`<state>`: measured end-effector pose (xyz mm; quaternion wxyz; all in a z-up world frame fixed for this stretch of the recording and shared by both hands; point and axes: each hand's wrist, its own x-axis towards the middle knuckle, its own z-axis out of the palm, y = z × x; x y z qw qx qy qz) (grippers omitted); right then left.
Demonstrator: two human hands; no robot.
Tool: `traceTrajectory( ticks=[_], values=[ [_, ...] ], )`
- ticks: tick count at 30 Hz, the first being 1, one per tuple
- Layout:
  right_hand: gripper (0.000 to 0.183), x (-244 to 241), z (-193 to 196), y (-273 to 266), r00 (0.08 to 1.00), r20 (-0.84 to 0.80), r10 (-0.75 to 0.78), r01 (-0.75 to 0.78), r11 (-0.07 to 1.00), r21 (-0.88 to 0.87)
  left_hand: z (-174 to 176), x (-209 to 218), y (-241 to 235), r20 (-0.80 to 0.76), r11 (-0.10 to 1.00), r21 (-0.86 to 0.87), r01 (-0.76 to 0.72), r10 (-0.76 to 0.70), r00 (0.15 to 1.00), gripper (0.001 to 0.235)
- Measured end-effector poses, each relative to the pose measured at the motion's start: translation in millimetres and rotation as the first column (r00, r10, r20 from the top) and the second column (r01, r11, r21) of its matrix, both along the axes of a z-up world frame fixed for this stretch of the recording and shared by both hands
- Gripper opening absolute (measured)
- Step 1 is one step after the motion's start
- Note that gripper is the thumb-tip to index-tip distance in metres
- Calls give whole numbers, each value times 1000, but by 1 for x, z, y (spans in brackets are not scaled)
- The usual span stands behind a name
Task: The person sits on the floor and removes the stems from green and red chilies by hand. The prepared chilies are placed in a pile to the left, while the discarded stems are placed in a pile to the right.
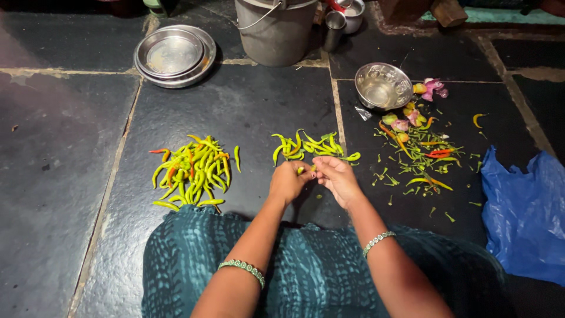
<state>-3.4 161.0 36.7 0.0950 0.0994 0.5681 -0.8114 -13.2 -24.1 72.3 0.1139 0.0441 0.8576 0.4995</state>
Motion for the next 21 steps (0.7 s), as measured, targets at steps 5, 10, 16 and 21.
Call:
traceTrajectory(
  ticks=[5, 10, 16, 21],
  values=[
    [22, 1, -9, -9, 999, 23, -23, 17, 974, 227, -2, 5, 4, -171, 965, -245, 97, -141, 975, 25],
    [20, -3, -19, 0, 916, 395, 67, 84, 932, -351, -11, 5, 6, -389, 905, -370, 209, -355, 850, 21],
    [19, -6, -3, 24, 829, 484, 281, 41, 832, -553, 9, 8, 4, -401, 926, -252, 281, -364, 840, 28],
    [19, -7, -6, 46, 787, 522, 330, -64, 884, -463, 12, 10, 8, -424, 889, -310, 337, -447, 788, 14]
  ],
)
